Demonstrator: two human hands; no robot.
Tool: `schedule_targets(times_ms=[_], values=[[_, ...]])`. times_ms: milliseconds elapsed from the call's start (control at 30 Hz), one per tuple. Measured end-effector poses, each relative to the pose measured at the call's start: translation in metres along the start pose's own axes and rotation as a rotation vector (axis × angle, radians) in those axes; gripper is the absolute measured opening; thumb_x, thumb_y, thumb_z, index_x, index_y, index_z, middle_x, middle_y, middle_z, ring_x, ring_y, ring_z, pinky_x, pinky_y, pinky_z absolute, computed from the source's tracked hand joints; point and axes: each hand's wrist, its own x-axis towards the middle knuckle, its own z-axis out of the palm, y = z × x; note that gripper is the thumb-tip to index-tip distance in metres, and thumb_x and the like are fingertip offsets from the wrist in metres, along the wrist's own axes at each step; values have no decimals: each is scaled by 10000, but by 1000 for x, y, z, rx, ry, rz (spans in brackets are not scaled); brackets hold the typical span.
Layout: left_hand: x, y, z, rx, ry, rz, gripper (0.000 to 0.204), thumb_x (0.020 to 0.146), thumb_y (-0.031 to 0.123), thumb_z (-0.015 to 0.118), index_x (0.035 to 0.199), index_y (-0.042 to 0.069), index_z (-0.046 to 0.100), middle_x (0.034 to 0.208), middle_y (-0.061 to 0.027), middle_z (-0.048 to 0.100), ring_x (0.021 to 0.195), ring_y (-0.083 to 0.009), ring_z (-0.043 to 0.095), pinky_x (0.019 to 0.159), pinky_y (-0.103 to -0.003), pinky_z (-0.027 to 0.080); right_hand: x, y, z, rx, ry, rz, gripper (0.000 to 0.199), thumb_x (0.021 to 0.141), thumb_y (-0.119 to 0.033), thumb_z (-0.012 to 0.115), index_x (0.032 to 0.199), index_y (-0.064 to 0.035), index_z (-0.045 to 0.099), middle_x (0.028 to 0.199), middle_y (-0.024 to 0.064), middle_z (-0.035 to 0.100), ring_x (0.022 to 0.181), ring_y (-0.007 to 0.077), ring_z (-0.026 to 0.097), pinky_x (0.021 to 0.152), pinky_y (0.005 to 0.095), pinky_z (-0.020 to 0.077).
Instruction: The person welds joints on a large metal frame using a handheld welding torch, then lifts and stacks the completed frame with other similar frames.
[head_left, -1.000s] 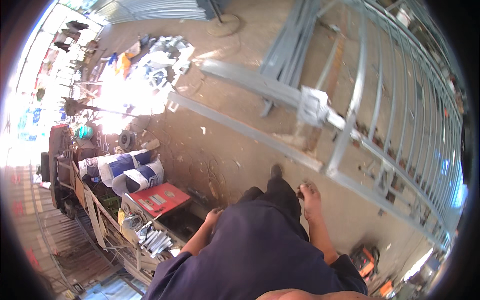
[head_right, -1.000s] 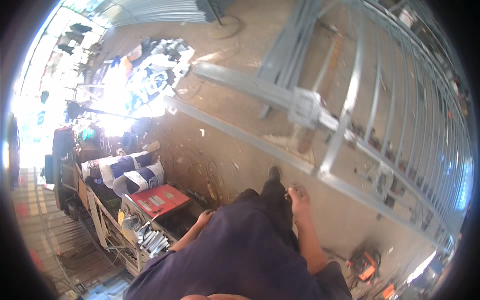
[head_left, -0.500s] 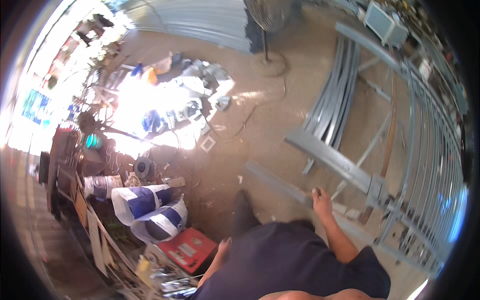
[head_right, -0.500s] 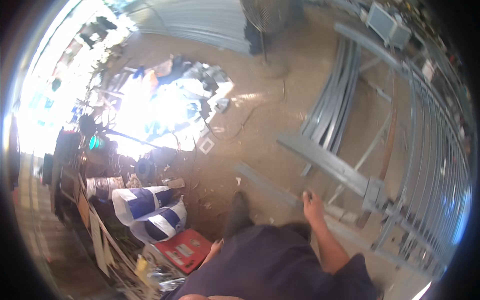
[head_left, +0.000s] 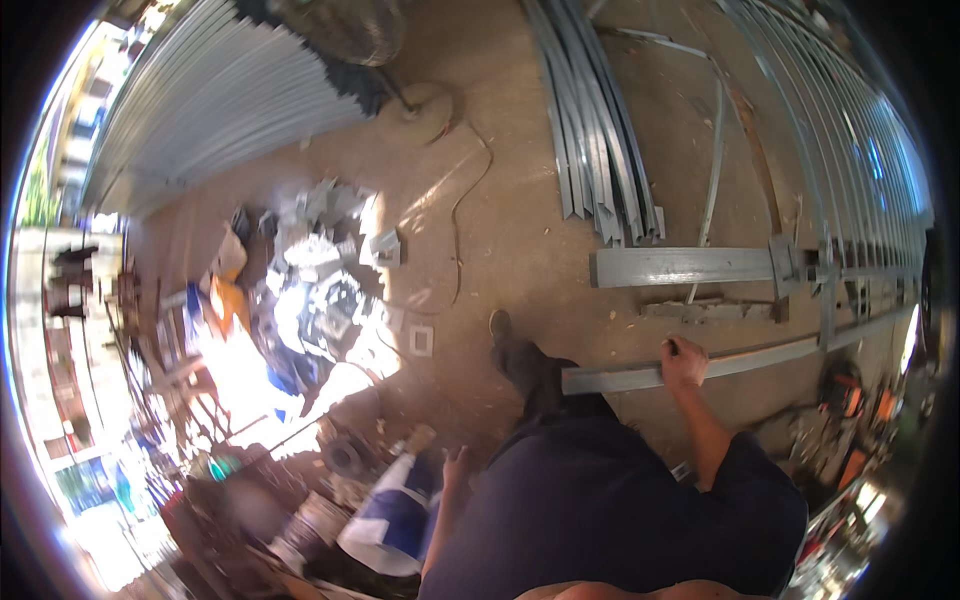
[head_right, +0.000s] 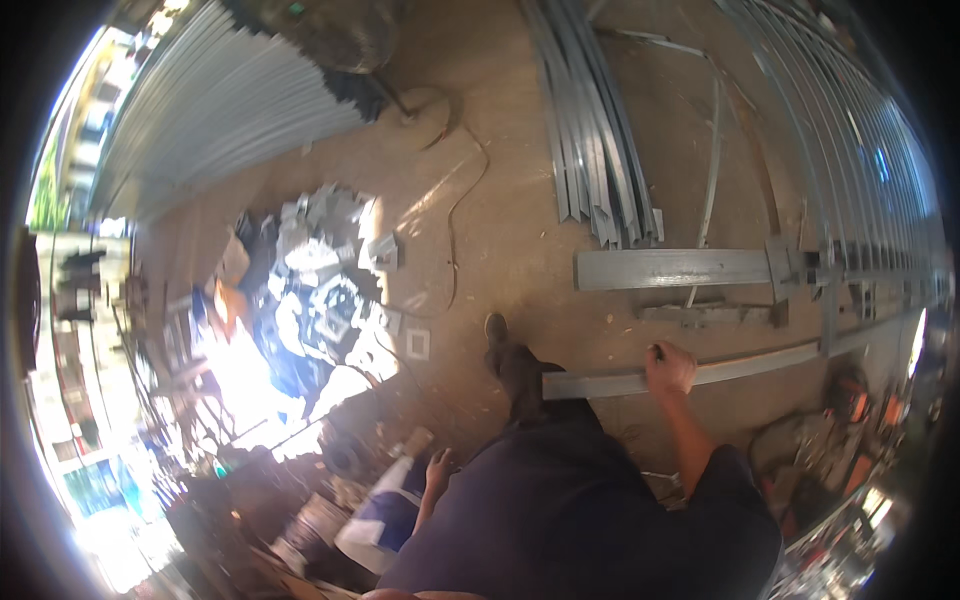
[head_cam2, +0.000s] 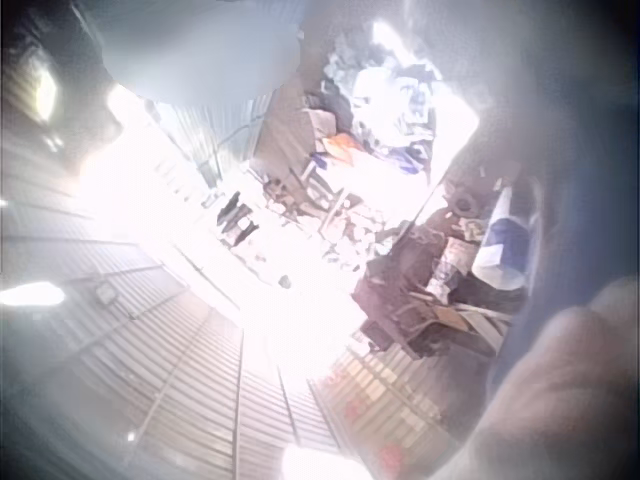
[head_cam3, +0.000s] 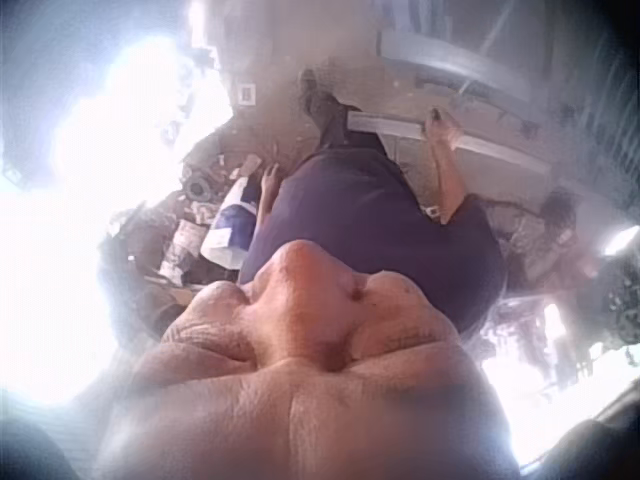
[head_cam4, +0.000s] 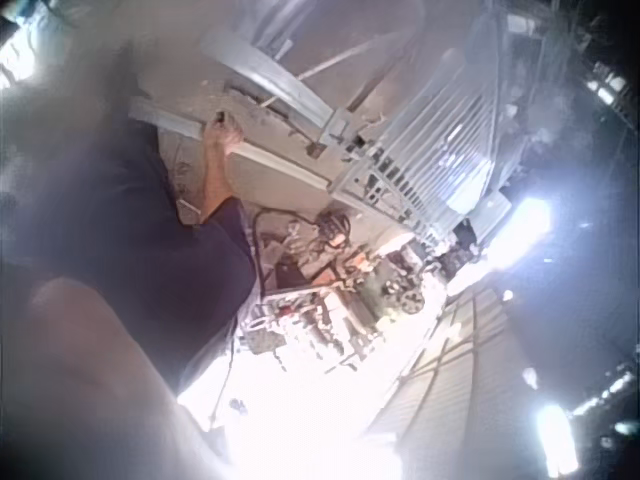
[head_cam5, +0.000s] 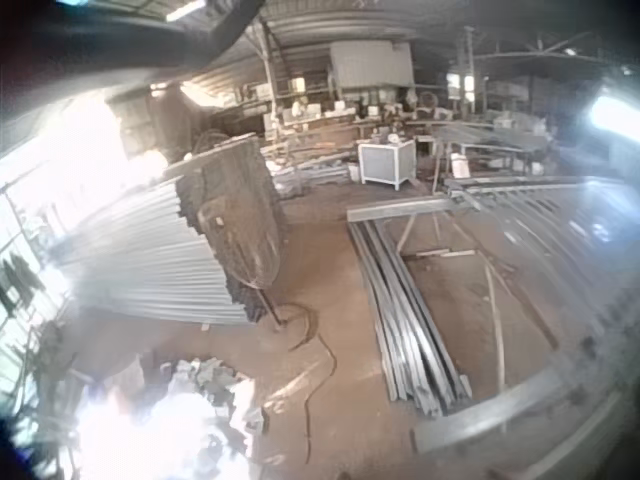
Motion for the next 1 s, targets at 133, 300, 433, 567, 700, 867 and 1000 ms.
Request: schedule_targets(times_ms=[133, 300, 433, 567, 700, 867, 1000], values=[[79, 50, -86, 842, -162, 689, 312, 981, 268, 597, 1203, 49, 620, 1042, -96, 663, 867, -195, 670, 747, -319, 548, 3, -21, 1, 41, 49, -9, 122, 809, -209, 662, 858, -112, 717, 853, 96, 718, 829, 327, 671, 840, 446, 496], [161, 183, -109, 1019, -291, 583, 297, 986, 243, 592, 1212, 51, 592, 1060, -99, 657, 869, -210, 674, 734, -334, 554, -7, -28, 4, 4, 144, 171, 111, 794, -184, 653, 841, -103, 711, 844, 106, 719, 821, 325, 671, 857, 448, 489], [195, 308, -85, 751, -304, 416, 288, 985, 234, 593, 1209, 53, 577, 1038, -94, 656, 859, -213, 673, 718, -338, 553, 5, -52, 18, 15, 246, 308, 146, 841, -207, 634, 864, -89, 716, 831, 120, 717, 815, 332, 672, 861, 450, 487], [240, 414, -46, 343, -451, 207, 280, 985, 225, 594, 1206, 56, 562, 1017, -90, 655, 849, -216, 673, 701, -342, 553, 24, -72, 25, 319, 360, 763, 238, 916, -267, 613, 939, -56, 719, 813, 98, 710, 776, 261, 677, 780, 389, 510], [300, 515, 2, 1479, -504, 1344, 281, 979, 198, 538, 1158, 23, 666, 1203, -199, 661, 1027, -335, 677, 863, -398, 561, 65, -108, 22, 742, 670, 1026, 316, 961, -301, 601, 1033, -10, 704, 802, 67, 678, 746, 162, 644, 688, 315, 510], [330, 628, 101, 893, -511, 379, 301, 949, 272, 620, 1087, 5, 639, 926, -73, 663, 794, -170, 624, 638, -298, 477, 98, -166, -10, 1013, 989, 1227, 296, 983, -264, 592, 1118, -7, 651, 849, 70, 658, 719, 148, 616, 665, 293, 505], [306, 701, 190, 944, -635, 282, 488, 968, 340, 610, 1300, -14, 560, 1073, -129, 669, 873, -198, 634, 708, -308, 512, 135, -187, -48, 1219, 1157, 1270, 322, 992, -280, 589, 1195, -30, 597, 854, 68, 636, 707, 149, 605, 669, 302, 512]])
